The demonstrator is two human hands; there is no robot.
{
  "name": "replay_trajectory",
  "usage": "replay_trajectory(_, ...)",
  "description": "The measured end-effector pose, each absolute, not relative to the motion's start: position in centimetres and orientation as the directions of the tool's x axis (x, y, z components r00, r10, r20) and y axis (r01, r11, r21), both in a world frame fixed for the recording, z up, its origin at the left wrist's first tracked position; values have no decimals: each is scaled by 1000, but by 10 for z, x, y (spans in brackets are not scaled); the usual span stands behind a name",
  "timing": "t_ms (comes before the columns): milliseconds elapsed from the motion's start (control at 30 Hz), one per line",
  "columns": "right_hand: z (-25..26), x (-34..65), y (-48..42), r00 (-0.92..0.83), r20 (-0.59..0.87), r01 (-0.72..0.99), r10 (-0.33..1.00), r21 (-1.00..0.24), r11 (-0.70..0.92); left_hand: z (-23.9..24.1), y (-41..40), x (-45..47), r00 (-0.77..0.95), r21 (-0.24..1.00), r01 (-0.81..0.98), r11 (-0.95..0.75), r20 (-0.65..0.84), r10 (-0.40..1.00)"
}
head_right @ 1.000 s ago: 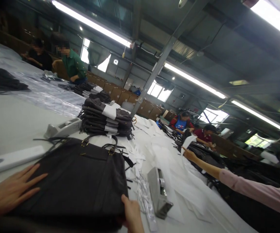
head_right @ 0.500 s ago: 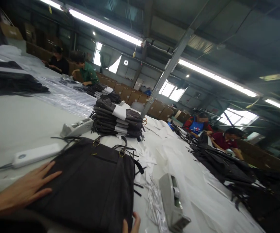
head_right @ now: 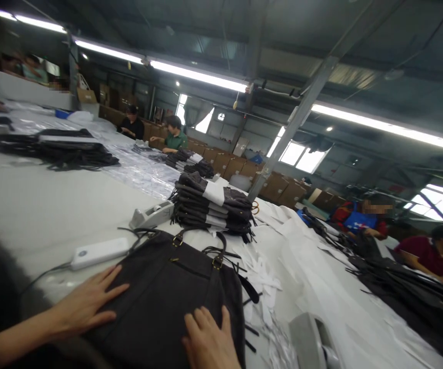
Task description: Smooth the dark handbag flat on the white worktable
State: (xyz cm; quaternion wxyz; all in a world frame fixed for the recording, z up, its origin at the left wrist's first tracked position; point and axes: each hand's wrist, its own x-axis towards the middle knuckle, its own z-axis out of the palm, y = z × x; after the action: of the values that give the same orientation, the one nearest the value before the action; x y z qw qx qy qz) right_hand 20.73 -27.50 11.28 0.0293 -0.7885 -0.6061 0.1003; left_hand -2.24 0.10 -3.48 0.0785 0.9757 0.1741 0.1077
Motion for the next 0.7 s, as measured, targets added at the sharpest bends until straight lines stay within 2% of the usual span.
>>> replay_trajectory(67, 122, 180, -226, 134, -94, 940, 987, -304, -156, -34, 0, -21, 910, 209, 334, -919, 183, 372)
replay_trajectory(133, 105, 151, -183, 35, -12, 905, 999, -423, -37, -37, -1, -20, 895, 253, 348, -903, 196, 400)
replay_trajectory(200, 66, 128, -152, -52, 60, 876, 997, -477, 74, -44, 0, -20, 868, 336, 355, -872, 230, 441)
replay_trajectory(300, 3, 113, -134, -51, 66, 864, 997, -498, 77, -52, 7, -20, 822, 507, 325, -799, 267, 503)
replay_trajectory(367, -24, 112, -133, -15, 73, 865, 997, -499, 49, -42, 16, -17, 820, 652, 316, -689, 177, 544)
replay_trajectory(433, -36, 115, -135, 4, 94, 871, 996, -489, 43, -14, 26, -6, 807, 768, 339, -543, 59, 587)
replay_trajectory(467, -39, 116, -135, 3, 102, 876, 995, -479, 47, 7, 30, 4, 785, 797, 342, -498, 49, 618)
replay_trajectory(500, -42, 118, -134, -5, 106, 882, 994, -467, 55, 31, 32, 17, 723, 810, 326, -487, 118, 681)
replay_trajectory(600, -48, 122, -127, -28, 125, 920, 992, -384, 74, 110, 29, 74, 643, 846, 127, -518, 327, 693)
replay_trajectory(700, -47, 126, -120, -102, 173, 968, 980, -211, 138, 169, 11, 139, 658, 831, -70, -551, 454, 601)
